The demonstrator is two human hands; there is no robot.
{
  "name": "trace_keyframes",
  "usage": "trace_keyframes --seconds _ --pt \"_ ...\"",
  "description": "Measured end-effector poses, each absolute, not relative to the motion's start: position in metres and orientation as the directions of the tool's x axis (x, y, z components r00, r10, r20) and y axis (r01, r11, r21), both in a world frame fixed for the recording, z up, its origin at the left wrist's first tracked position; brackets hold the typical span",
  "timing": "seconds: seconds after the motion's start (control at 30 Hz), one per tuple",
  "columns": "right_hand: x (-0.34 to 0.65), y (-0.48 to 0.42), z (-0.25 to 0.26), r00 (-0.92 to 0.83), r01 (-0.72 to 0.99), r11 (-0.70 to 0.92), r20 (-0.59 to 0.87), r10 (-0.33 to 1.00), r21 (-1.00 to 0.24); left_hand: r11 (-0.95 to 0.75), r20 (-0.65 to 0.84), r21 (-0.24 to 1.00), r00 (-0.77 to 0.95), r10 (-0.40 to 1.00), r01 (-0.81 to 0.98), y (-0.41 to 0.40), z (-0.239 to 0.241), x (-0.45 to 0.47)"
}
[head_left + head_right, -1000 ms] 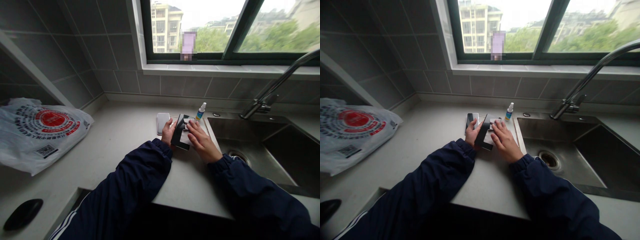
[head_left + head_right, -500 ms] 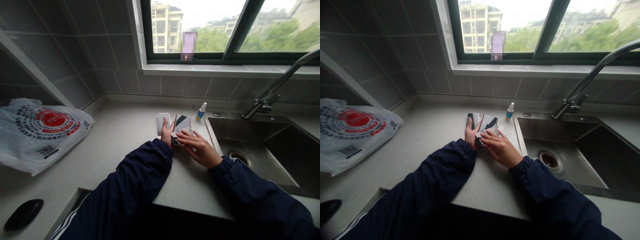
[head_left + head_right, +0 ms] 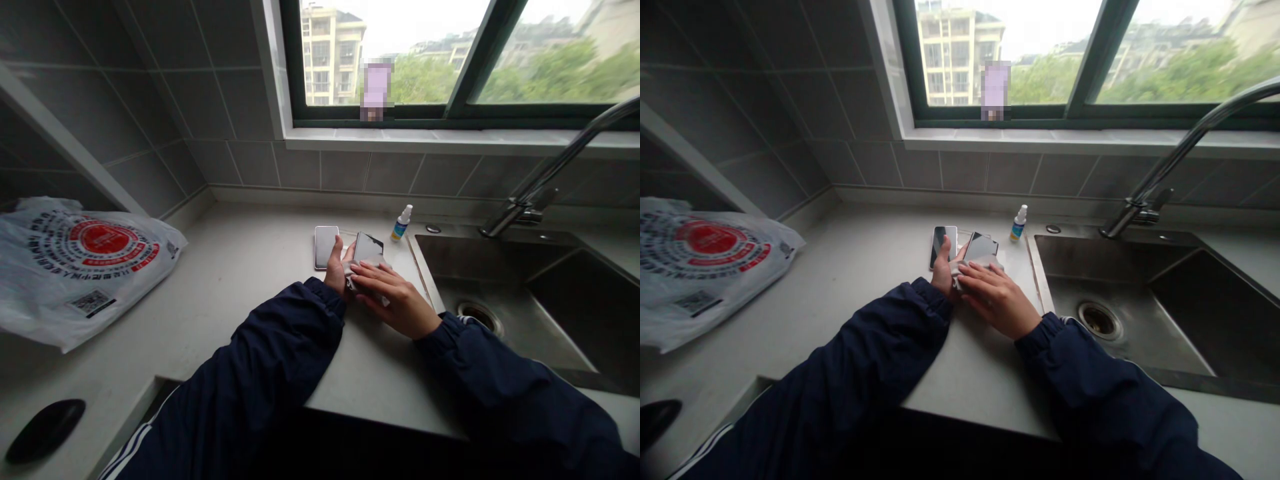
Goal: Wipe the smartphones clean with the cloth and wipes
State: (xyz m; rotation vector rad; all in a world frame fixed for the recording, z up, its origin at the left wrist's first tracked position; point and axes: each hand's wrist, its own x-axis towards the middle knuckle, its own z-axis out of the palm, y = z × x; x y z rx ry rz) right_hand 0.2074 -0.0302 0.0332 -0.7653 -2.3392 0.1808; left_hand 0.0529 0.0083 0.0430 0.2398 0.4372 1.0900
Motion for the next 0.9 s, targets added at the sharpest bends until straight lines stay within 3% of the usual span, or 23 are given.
trace_keyframes --seconds 0.43,0.9 --pt "0.207 -0.028 0.035 -0.606 0.484 0.817 0.554 0.571 -0.313 0.486 -0.108 0.383 0.485 0.868 -0.785 0.009 0.034 0.059" --pt "0.204 -0.031 0.038 -0.645 0.437 0.851 0.558 0.522 -0.292 0.511 -0.163 0.463 0.497 0.852 -0.724 0.008 0.035 0.056"
